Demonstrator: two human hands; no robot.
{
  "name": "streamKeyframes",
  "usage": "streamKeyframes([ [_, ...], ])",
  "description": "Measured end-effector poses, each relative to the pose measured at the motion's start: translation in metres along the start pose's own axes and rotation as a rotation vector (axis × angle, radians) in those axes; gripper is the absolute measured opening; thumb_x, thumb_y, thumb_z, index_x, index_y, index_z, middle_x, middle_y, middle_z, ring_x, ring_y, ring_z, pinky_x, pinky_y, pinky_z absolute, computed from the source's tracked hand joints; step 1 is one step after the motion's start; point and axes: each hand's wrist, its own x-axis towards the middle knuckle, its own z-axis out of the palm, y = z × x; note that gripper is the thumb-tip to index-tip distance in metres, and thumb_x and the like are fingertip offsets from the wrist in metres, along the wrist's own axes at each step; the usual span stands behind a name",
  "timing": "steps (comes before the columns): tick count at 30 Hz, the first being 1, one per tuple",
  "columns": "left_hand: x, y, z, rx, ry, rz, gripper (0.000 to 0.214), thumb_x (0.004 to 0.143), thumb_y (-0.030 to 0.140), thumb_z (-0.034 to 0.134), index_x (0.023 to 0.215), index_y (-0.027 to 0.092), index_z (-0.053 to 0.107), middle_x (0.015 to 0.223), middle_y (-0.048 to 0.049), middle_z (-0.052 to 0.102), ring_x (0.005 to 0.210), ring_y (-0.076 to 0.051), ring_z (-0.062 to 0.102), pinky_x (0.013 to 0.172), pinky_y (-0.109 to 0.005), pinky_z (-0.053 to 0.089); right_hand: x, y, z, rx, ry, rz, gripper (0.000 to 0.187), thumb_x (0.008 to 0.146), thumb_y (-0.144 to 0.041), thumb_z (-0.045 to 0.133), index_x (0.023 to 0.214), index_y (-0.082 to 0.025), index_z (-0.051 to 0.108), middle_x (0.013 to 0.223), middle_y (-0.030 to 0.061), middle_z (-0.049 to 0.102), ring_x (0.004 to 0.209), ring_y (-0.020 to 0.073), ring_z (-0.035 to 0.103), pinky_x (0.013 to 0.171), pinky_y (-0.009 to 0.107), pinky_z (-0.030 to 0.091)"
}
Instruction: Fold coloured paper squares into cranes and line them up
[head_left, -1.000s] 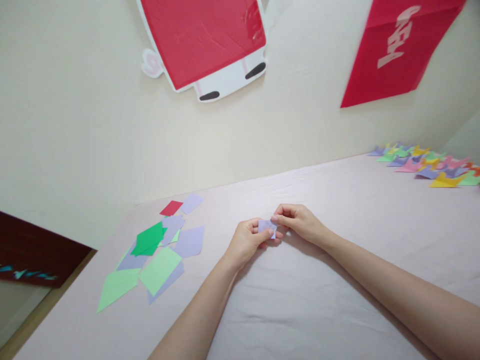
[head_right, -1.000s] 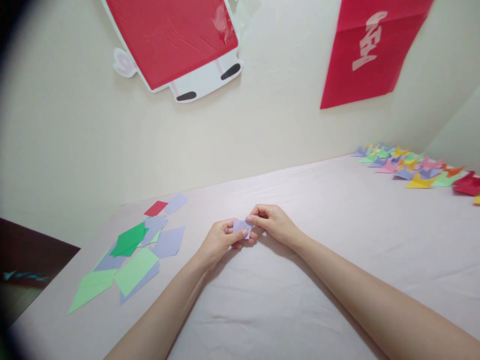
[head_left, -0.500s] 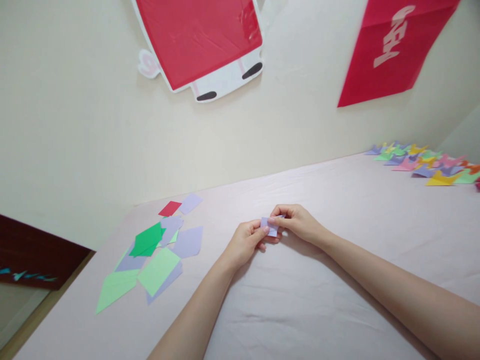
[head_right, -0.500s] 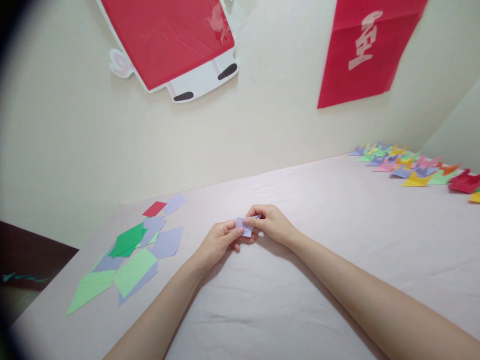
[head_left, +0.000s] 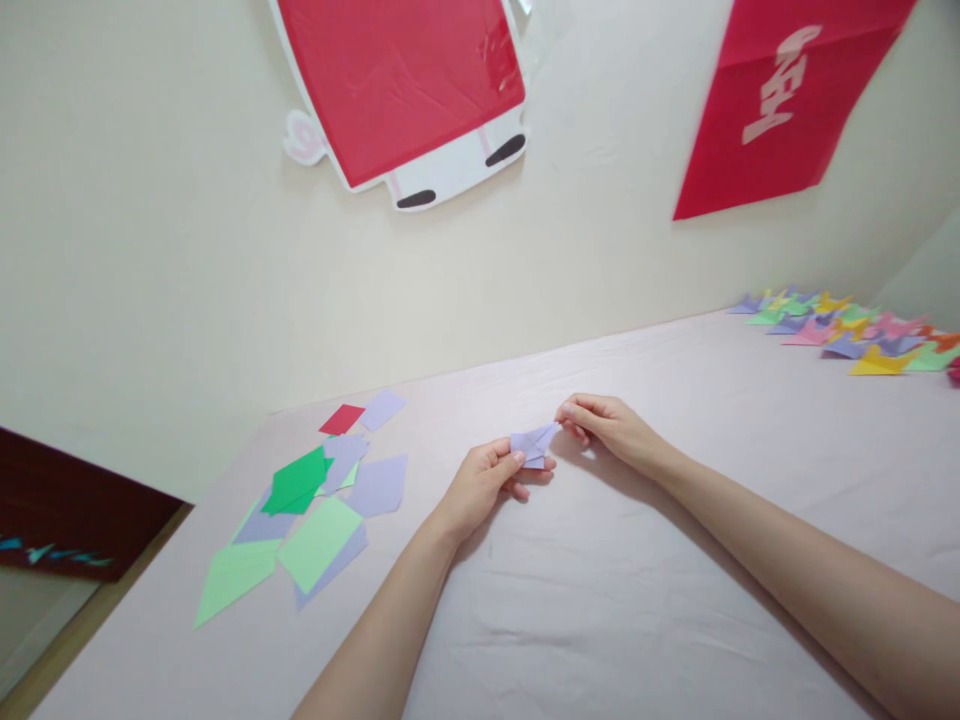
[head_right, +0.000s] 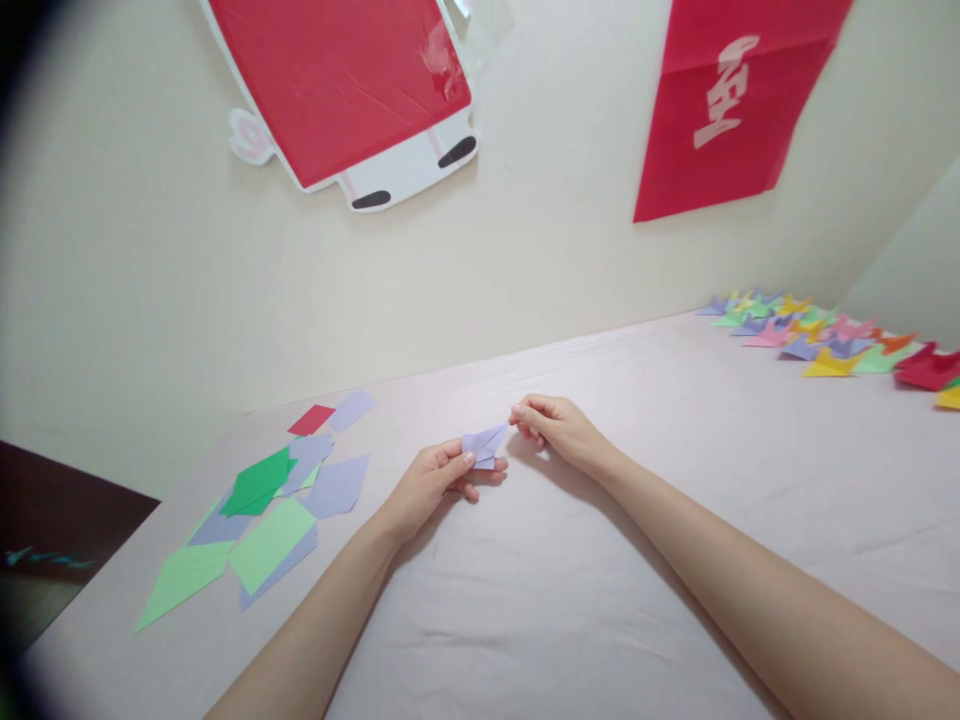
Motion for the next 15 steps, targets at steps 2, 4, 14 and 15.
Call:
streamKeyframes([
  [2, 0.001, -0.002, 0.002, 0.034, 0.009, 0.04, 0.04, 0.085, 0.046, 0.063, 0.107, 0.013, 0.062, 0.109, -0.0167, 0.071, 0.099, -0.026, 0.069, 0.061, -0.022, 0.044, -0.002, 0.0, 0.009, 0.027, -0.038, -0.035, 0.035, 0.079, -0.052, 0.064, 0.075, -0.017, 0.061, 0.061, -0.0044, 0.053, 0.056, 0.0106, 0.047, 0.054, 0.024, 0.037],
  [4, 0.001, -0.004, 0.005, 0.095, 0.076, 0.107, 0.032, 0.088, 0.044, 0.058, 0.105, 0.016, 0.058, 0.107, -0.0142, 0.072, 0.097, -0.025, 0.07, 0.06, -0.023, 0.045, -0.003, 0.001, 0.015, 0.018, -0.026, -0.064, 0.033, 0.079, -0.05, 0.066, 0.075, -0.018, 0.061, 0.064, -0.0038, 0.056, 0.059, 0.0112, 0.049, 0.058, 0.024, 0.038],
  [14, -0.007, -0.001, 0.009, 1.322, 0.495, 0.355, 0.014, 0.088, 0.008, 0.05, 0.095, 0.019, 0.055, 0.124, -0.0166, 0.062, 0.117, -0.03, 0.056, 0.096, -0.045, 0.043, -0.002, 0.008, 0.011, -0.116, 0.149, -0.162, 0.02, 0.085, -0.035, 0.056, 0.096, -0.019, 0.062, 0.075, -0.0013, 0.059, 0.068, 0.0144, 0.055, 0.065, 0.026, 0.042],
  [15, -0.008, -0.001, 0.01, 1.376, 0.468, 0.396, 0.016, 0.085, 0.005, 0.051, 0.093, 0.018, 0.055, 0.131, -0.0171, 0.057, 0.122, -0.031, 0.052, 0.098, -0.046, 0.041, -0.004, 0.007, 0.015, -0.144, 0.107, -0.187, 0.018, 0.085, -0.032, 0.056, 0.097, -0.02, 0.061, 0.076, -0.0015, 0.06, 0.069, 0.0145, 0.055, 0.065, 0.027, 0.043],
])
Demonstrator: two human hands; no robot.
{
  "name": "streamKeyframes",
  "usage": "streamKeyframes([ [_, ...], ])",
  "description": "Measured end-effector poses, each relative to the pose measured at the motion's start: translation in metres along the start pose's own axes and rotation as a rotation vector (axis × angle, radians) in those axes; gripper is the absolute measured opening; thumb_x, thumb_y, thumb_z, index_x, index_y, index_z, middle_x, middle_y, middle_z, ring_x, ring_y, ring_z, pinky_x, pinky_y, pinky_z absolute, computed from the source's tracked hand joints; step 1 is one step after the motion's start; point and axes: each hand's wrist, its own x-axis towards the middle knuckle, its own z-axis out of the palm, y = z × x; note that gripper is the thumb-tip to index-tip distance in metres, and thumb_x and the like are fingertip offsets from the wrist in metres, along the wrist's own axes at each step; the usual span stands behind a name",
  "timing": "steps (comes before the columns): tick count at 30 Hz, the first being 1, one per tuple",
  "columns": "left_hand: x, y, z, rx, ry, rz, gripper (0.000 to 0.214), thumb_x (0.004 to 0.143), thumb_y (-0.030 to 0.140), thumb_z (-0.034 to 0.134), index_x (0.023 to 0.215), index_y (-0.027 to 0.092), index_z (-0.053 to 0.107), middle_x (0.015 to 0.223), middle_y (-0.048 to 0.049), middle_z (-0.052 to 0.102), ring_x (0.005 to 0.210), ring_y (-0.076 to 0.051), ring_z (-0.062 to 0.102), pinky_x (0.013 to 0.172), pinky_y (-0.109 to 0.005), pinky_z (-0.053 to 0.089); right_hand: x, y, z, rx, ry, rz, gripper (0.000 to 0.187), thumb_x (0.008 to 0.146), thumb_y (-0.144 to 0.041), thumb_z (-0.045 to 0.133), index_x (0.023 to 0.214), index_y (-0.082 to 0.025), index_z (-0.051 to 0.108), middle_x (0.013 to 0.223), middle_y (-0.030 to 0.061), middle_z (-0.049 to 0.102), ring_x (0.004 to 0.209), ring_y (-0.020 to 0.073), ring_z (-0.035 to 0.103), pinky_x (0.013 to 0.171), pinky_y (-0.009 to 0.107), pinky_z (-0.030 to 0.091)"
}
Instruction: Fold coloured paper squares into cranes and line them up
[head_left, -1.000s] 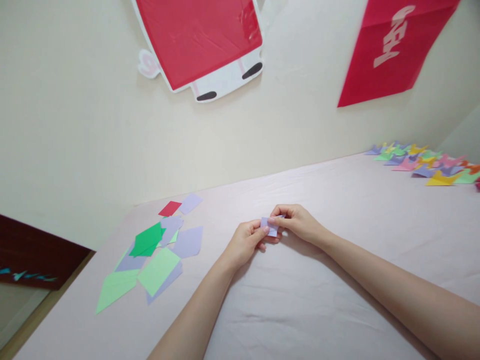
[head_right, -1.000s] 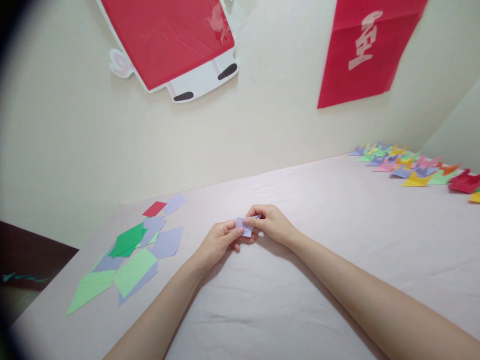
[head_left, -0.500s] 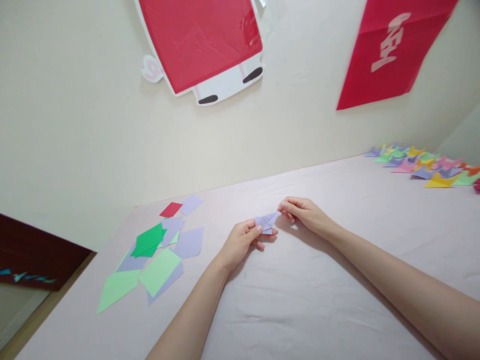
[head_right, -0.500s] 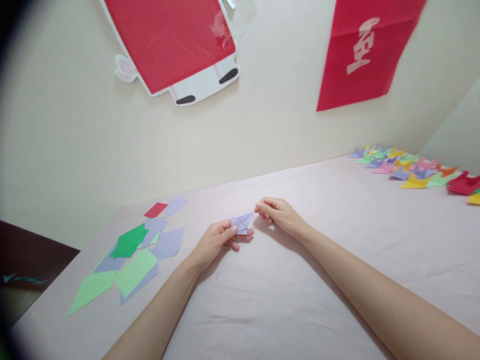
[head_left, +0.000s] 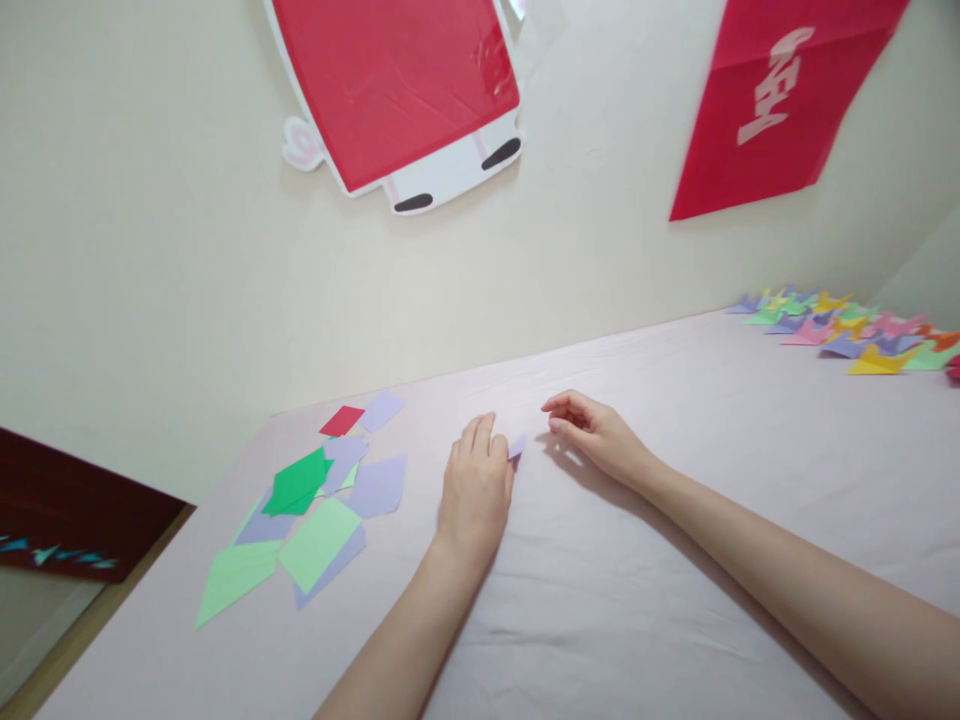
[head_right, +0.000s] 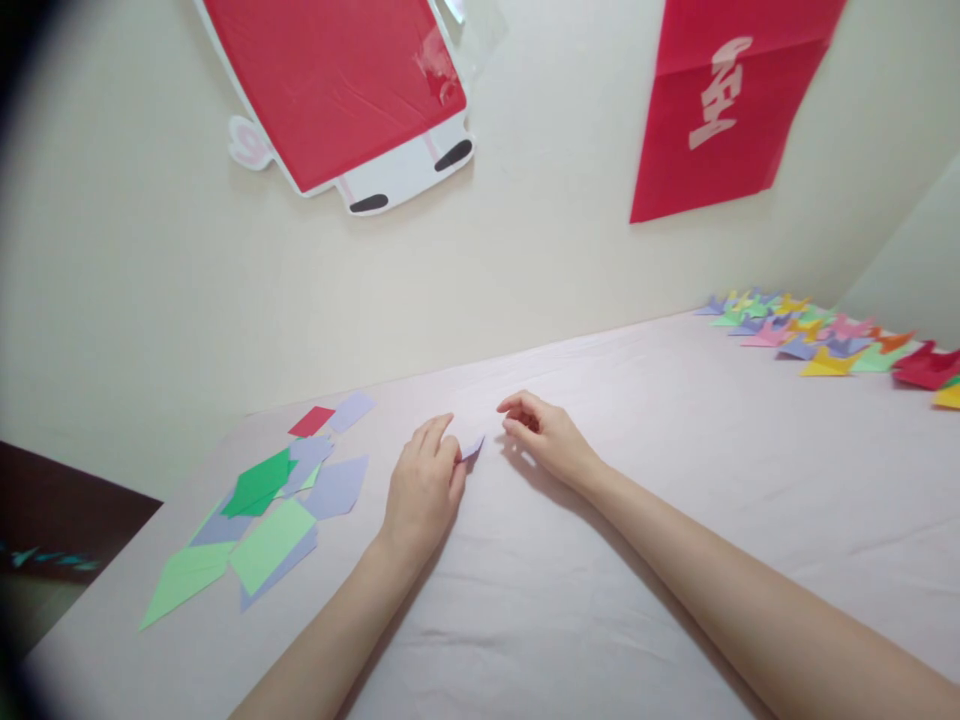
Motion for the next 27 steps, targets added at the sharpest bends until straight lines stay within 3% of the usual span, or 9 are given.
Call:
streamKeyframes([
  [2, -0.001, 0.004, 0.003, 0.02, -0.028, 0.055, 0.017, 0.082, 0.004, 0.053, 0.09, 0.019, 0.055, 0.129, -0.0146, 0.057, 0.118, -0.029, 0.053, 0.096, -0.044, 0.043, -0.004, -0.005, 0.008, -0.077, -0.115, -0.066, 0.01, 0.085, -0.025, 0.055, 0.093, -0.021, 0.06, 0.076, -0.0013, 0.061, 0.068, 0.0142, 0.055, 0.064, 0.026, 0.043],
  [5, -0.002, 0.009, 0.006, -0.014, -0.094, 0.038, 0.01, 0.083, 0.011, 0.056, 0.086, 0.02, 0.054, 0.099, -0.007, 0.063, 0.095, -0.024, 0.058, 0.085, -0.038, 0.046, -0.008, -0.01, 0.015, -0.192, -0.278, -0.156, 0.009, 0.083, -0.015, 0.055, 0.086, -0.02, 0.062, 0.078, 0.001, 0.064, 0.069, 0.0148, 0.056, 0.065, 0.027, 0.044],
  [7, -0.003, 0.011, 0.004, -0.049, -0.129, 0.026, 0.006, 0.084, 0.018, 0.059, 0.085, 0.02, 0.054, 0.089, -0.005, 0.06, 0.089, -0.024, 0.056, 0.081, -0.037, 0.046, -0.009, -0.012, 0.013, -0.252, -0.335, -0.215, 0.012, 0.082, -0.012, 0.055, 0.087, -0.019, 0.063, 0.082, 0.0033, 0.066, 0.075, 0.0169, 0.058, 0.071, 0.029, 0.046],
  [13, -0.01, 0.01, -0.011, -0.212, -0.273, -0.016, 0.015, 0.08, 0.02, 0.065, 0.094, 0.018, 0.062, 0.1, -0.0066, 0.059, 0.098, -0.024, 0.056, 0.088, -0.037, 0.046, -0.009, -0.014, 0.001, -0.35, -0.467, -0.417, 0.016, 0.084, -0.008, 0.059, 0.093, -0.018, 0.068, 0.097, 0.0071, 0.069, 0.095, 0.0207, 0.058, 0.088, 0.037, 0.047],
  [18, -0.015, 0.0, -0.016, -0.33, -0.305, 0.044, 0.02, 0.081, 0.015, 0.06, 0.1, 0.02, 0.064, 0.117, -0.0076, 0.059, 0.109, -0.023, 0.056, 0.097, -0.034, 0.044, -0.009, -0.012, 0.001, -0.487, -0.487, -0.494, 0.014, 0.087, -0.011, 0.061, 0.093, -0.02, 0.07, 0.096, 0.0071, 0.069, 0.093, 0.0206, 0.057, 0.082, 0.034, 0.048],
  [27, 0.001, -0.003, -0.021, -0.256, -0.41, 0.093, 0.01, 0.081, 0.012, 0.057, 0.081, 0.017, 0.066, 0.099, -0.007, 0.063, 0.093, -0.022, 0.06, 0.086, -0.033, 0.048, -0.013, -0.006, 0.008, -0.603, -0.417, -0.485, 0.014, 0.09, -0.011, 0.054, 0.087, -0.018, 0.065, 0.086, 0.0064, 0.065, 0.082, 0.02, 0.056, 0.075, 0.031, 0.046],
])
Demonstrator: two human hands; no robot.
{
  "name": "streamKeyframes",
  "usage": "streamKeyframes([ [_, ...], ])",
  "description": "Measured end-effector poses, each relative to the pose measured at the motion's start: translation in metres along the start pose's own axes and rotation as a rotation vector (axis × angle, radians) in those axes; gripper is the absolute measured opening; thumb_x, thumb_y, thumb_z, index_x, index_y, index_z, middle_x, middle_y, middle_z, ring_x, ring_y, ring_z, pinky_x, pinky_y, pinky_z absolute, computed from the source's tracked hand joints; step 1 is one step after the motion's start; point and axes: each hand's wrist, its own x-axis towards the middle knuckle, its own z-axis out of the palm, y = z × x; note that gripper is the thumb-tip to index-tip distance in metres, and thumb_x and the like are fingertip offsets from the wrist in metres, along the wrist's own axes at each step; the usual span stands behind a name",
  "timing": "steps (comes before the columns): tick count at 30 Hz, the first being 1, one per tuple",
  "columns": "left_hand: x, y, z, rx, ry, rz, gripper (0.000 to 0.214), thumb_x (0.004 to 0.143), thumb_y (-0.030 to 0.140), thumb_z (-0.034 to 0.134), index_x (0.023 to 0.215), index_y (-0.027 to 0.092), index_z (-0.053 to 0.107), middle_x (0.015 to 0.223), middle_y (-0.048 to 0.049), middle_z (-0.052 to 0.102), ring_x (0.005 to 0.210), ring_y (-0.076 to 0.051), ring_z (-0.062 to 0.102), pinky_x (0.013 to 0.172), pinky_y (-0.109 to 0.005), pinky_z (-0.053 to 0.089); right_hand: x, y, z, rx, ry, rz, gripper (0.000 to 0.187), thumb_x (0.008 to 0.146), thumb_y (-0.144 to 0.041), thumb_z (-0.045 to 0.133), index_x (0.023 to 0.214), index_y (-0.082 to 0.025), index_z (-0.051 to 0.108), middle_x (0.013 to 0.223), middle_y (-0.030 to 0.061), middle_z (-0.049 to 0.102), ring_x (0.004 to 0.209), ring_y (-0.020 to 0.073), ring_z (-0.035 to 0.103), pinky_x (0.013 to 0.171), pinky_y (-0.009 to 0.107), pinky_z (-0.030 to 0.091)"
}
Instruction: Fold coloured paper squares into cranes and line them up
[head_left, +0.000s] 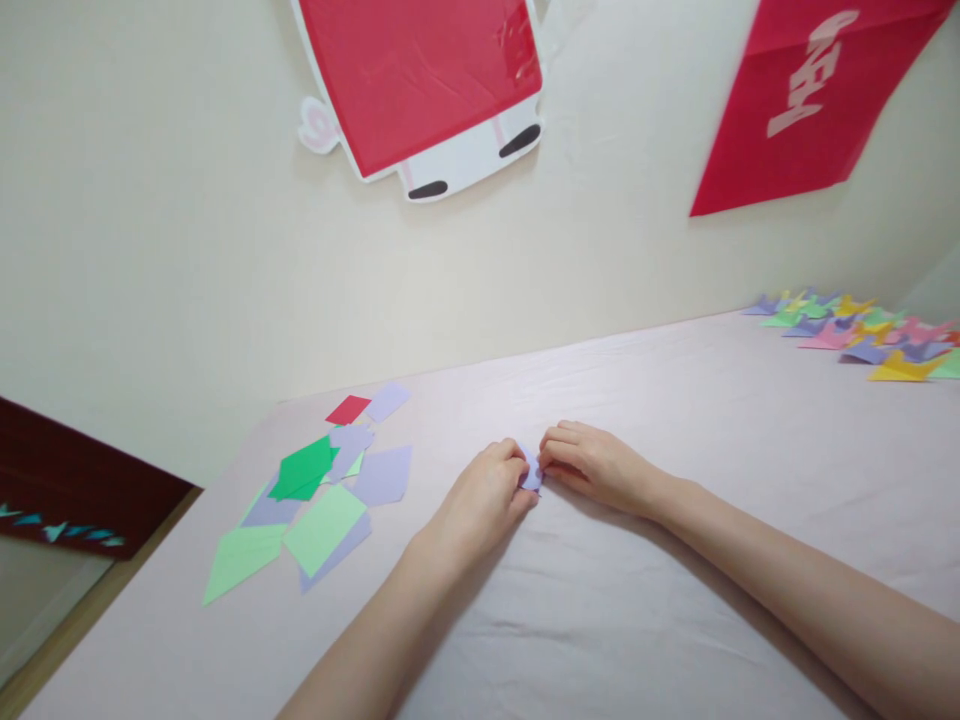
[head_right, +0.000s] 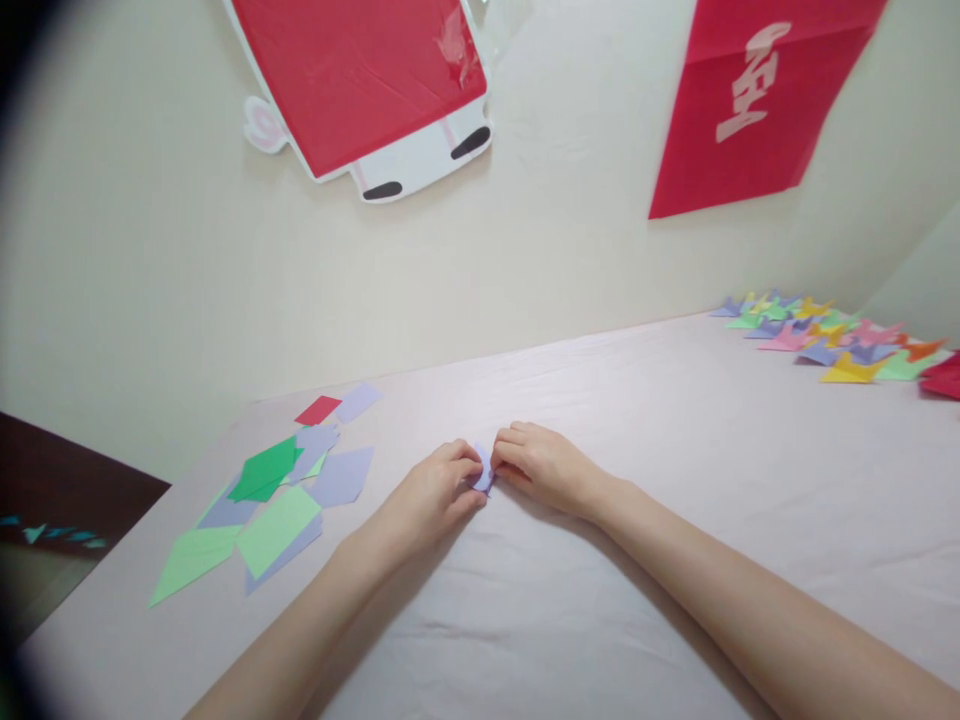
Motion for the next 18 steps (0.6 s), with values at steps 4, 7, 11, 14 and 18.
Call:
streamKeyframes([
  [4, 0.0, 0.002, 0.003, 0.045, 0.006, -0.033, 0.015, 0.088, 0.012, 0.051, 0.082, 0.017, 0.064, 0.096, -0.0068, 0.062, 0.092, -0.021, 0.06, 0.085, -0.031, 0.047, 0.001, -0.003, -0.001, 0.077, 0.022, 0.062, 0.012, 0.088, -0.01, 0.054, 0.084, -0.017, 0.063, 0.084, 0.0065, 0.063, 0.082, 0.0206, 0.055, 0.074, 0.032, 0.046],
  [7, -0.002, 0.007, 0.009, 0.139, 0.038, -0.054, 0.019, 0.089, 0.008, 0.047, 0.084, 0.018, 0.063, 0.095, -0.0069, 0.061, 0.092, -0.021, 0.058, 0.084, -0.032, 0.047, 0.001, -0.005, -0.005, 0.136, 0.021, 0.069, 0.014, 0.088, -0.011, 0.053, 0.084, -0.018, 0.063, 0.085, 0.0065, 0.063, 0.083, 0.021, 0.054, 0.076, 0.033, 0.046],
  [11, -0.001, 0.01, 0.02, 0.272, 0.121, -0.077, 0.016, 0.084, 0.007, 0.052, 0.091, 0.018, 0.061, 0.095, -0.0072, 0.06, 0.09, -0.024, 0.055, 0.08, -0.036, 0.047, 0.0, -0.004, -0.008, 0.177, 0.016, 0.048, 0.017, 0.086, -0.009, 0.052, 0.088, -0.019, 0.065, 0.086, 0.0068, 0.064, 0.084, 0.0216, 0.053, 0.078, 0.035, 0.046],
  [14, 0.002, 0.003, 0.025, 0.248, 0.185, -0.045, 0.014, 0.085, 0.007, 0.053, 0.088, 0.019, 0.06, 0.094, -0.0059, 0.06, 0.089, -0.023, 0.054, 0.079, -0.035, 0.046, -0.001, -0.001, -0.005, 0.192, 0.041, 0.087, 0.022, 0.086, -0.005, 0.049, 0.089, -0.019, 0.066, 0.087, 0.0068, 0.064, 0.087, 0.0217, 0.053, 0.079, 0.035, 0.046],
  [18, 0.006, -0.008, 0.03, 0.16, 0.265, 0.008, 0.014, 0.09, 0.011, 0.056, 0.079, 0.02, 0.055, 0.089, -0.0037, 0.059, 0.086, -0.021, 0.054, 0.077, -0.033, 0.045, -0.001, 0.003, -0.003, 0.188, 0.052, 0.186, 0.017, 0.089, -0.01, 0.054, 0.088, -0.02, 0.067, 0.089, 0.0068, 0.063, 0.09, 0.0222, 0.052, 0.081, 0.036, 0.045],
])
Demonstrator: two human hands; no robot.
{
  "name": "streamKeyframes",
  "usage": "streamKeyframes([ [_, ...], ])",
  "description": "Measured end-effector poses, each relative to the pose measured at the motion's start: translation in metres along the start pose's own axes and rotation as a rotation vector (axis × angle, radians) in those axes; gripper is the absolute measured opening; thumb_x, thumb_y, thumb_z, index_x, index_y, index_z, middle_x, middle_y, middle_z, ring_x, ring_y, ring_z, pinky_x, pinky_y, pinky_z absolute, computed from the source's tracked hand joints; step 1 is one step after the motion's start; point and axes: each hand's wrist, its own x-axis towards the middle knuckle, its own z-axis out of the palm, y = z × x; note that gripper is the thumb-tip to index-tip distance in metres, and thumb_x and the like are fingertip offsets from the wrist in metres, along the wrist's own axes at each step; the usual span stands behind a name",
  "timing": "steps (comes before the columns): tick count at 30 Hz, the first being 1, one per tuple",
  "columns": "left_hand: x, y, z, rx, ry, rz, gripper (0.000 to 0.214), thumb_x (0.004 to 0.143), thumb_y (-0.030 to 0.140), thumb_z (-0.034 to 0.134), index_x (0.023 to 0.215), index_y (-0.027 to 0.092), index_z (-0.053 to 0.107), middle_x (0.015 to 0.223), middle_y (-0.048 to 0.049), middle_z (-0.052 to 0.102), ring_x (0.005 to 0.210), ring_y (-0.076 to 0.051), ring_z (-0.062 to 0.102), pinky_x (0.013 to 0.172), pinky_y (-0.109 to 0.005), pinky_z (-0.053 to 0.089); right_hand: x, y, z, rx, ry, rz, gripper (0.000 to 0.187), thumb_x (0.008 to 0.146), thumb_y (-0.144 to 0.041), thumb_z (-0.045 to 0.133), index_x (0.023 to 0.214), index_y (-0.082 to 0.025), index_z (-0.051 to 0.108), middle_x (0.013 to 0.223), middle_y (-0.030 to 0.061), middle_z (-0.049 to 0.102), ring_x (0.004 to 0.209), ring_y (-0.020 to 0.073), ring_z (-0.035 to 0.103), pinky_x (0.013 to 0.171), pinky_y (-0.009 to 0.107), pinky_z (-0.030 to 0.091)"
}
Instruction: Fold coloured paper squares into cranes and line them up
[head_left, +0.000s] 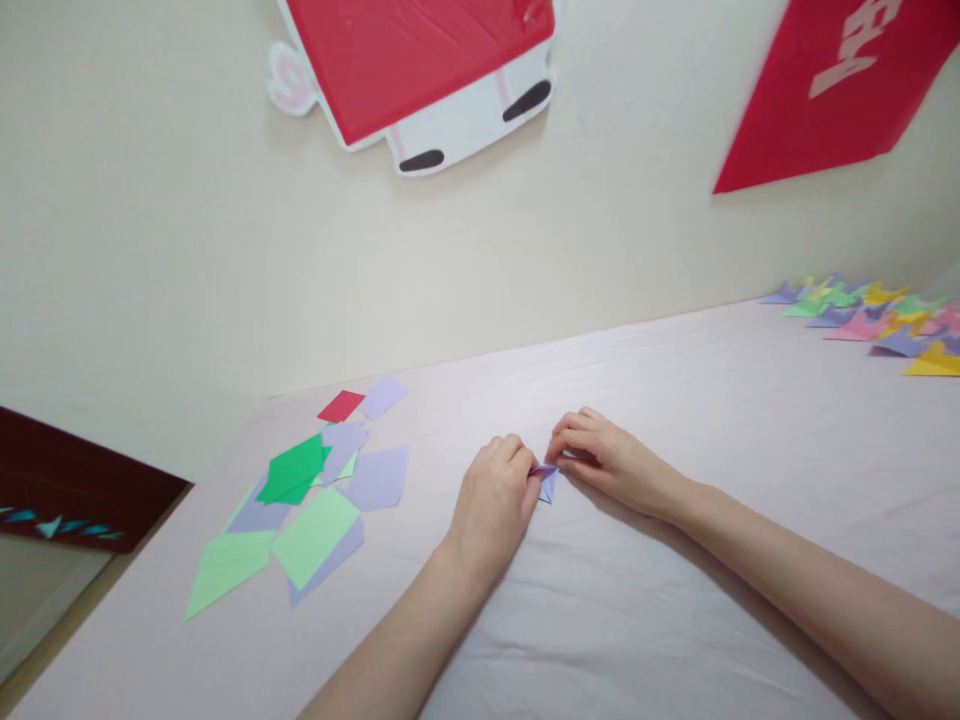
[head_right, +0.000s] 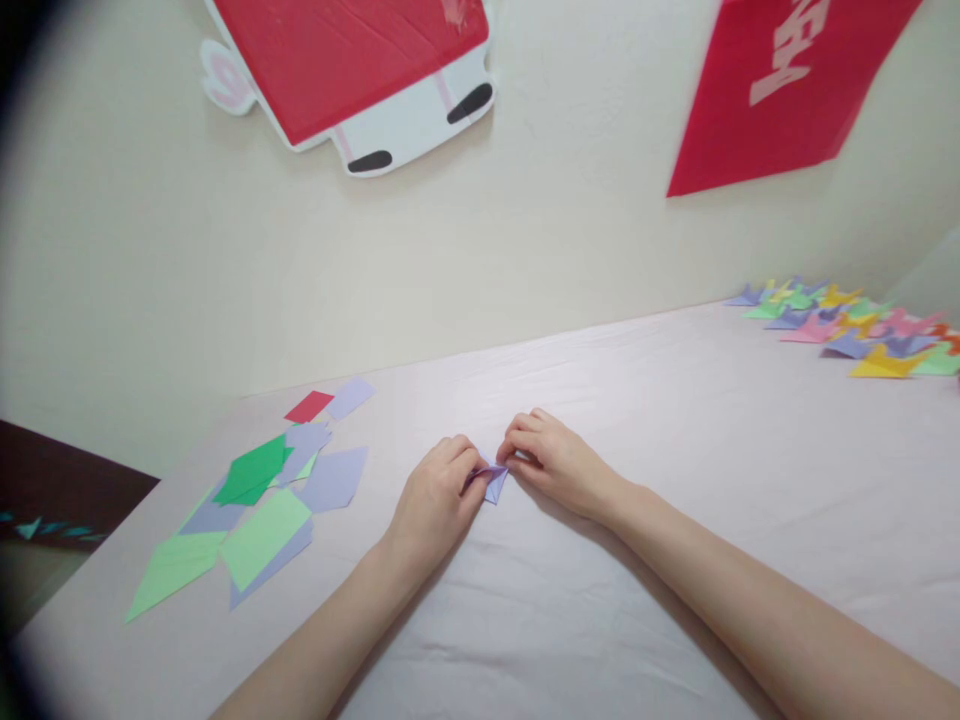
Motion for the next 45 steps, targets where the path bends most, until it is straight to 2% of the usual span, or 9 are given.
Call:
streamKeyframes([
  [11, 0.003, -0.001, 0.006, -0.091, 0.044, 0.005, 0.013, 0.09, 0.009, 0.057, 0.081, 0.019, 0.054, 0.089, -0.0031, 0.059, 0.085, -0.019, 0.055, 0.076, -0.03, 0.045, 0.005, -0.002, -0.003, 0.092, -0.06, 0.121, 0.016, 0.092, -0.028, 0.056, 0.084, -0.021, 0.068, 0.088, 0.0062, 0.063, 0.09, 0.0235, 0.049, 0.085, 0.04, 0.04],
  [23, 0.008, -0.005, 0.006, -0.221, 0.091, -0.13, 0.012, 0.086, 0.01, 0.059, 0.077, 0.018, 0.058, 0.079, -0.001, 0.061, 0.074, -0.016, 0.057, 0.068, -0.027, 0.041, 0.012, -0.006, 0.002, 0.092, -0.009, 0.186, 0.014, 0.088, -0.026, 0.062, 0.075, -0.021, 0.067, 0.077, 0.0028, 0.061, 0.082, 0.0211, 0.048, 0.077, 0.035, 0.038],
  [31, 0.015, -0.013, -0.014, -0.487, -0.068, -0.206, 0.017, 0.087, 0.012, 0.053, 0.079, 0.018, 0.067, 0.076, -0.0004, 0.068, 0.071, -0.015, 0.061, 0.068, -0.024, 0.043, 0.014, -0.005, 0.008, -0.008, -0.017, 0.193, 0.008, 0.085, -0.022, 0.068, 0.077, -0.021, 0.067, 0.082, 0.0035, 0.063, 0.084, 0.0215, 0.049, 0.077, 0.033, 0.037],
  [36, 0.017, -0.014, -0.021, -0.47, -0.102, -0.21, 0.022, 0.089, 0.015, 0.047, 0.075, 0.018, 0.064, 0.073, 0.0, 0.066, 0.07, -0.015, 0.06, 0.066, -0.023, 0.041, 0.018, -0.004, 0.014, -0.062, 0.003, 0.198, 0.013, 0.087, -0.024, 0.066, 0.074, -0.019, 0.065, 0.082, 0.0039, 0.063, 0.083, 0.0212, 0.049, 0.076, 0.033, 0.036],
  [40, 0.018, -0.012, -0.024, -0.441, -0.132, -0.184, 0.021, 0.09, 0.015, 0.045, 0.078, 0.018, 0.063, 0.078, -0.0009, 0.066, 0.073, -0.015, 0.06, 0.068, -0.024, 0.042, 0.018, -0.004, 0.014, -0.068, -0.007, 0.189, 0.009, 0.084, -0.021, 0.069, 0.076, -0.019, 0.065, 0.084, 0.0037, 0.063, 0.085, 0.0213, 0.049, 0.077, 0.033, 0.036],
  [42, 0.018, -0.01, -0.024, -0.435, -0.151, -0.179, 0.017, 0.087, 0.013, 0.048, 0.082, 0.018, 0.063, 0.08, -0.0009, 0.066, 0.074, -0.015, 0.06, 0.069, -0.025, 0.043, 0.018, -0.004, 0.013, -0.071, -0.007, 0.182, 0.007, 0.082, -0.019, 0.07, 0.077, -0.02, 0.065, 0.084, 0.0034, 0.063, 0.086, 0.0213, 0.049, 0.078, 0.033, 0.036],
  [45, 0.017, -0.009, -0.021, -0.428, -0.149, -0.194, 0.006, 0.081, 0.016, 0.062, 0.086, 0.018, 0.064, 0.081, -0.0004, 0.066, 0.072, -0.015, 0.059, 0.067, -0.026, 0.044, 0.017, -0.002, 0.013, -0.069, -0.002, 0.176, 0.006, 0.08, -0.019, 0.071, 0.078, -0.02, 0.066, 0.084, 0.0033, 0.063, 0.086, 0.0214, 0.05, 0.078, 0.033, 0.036],
])
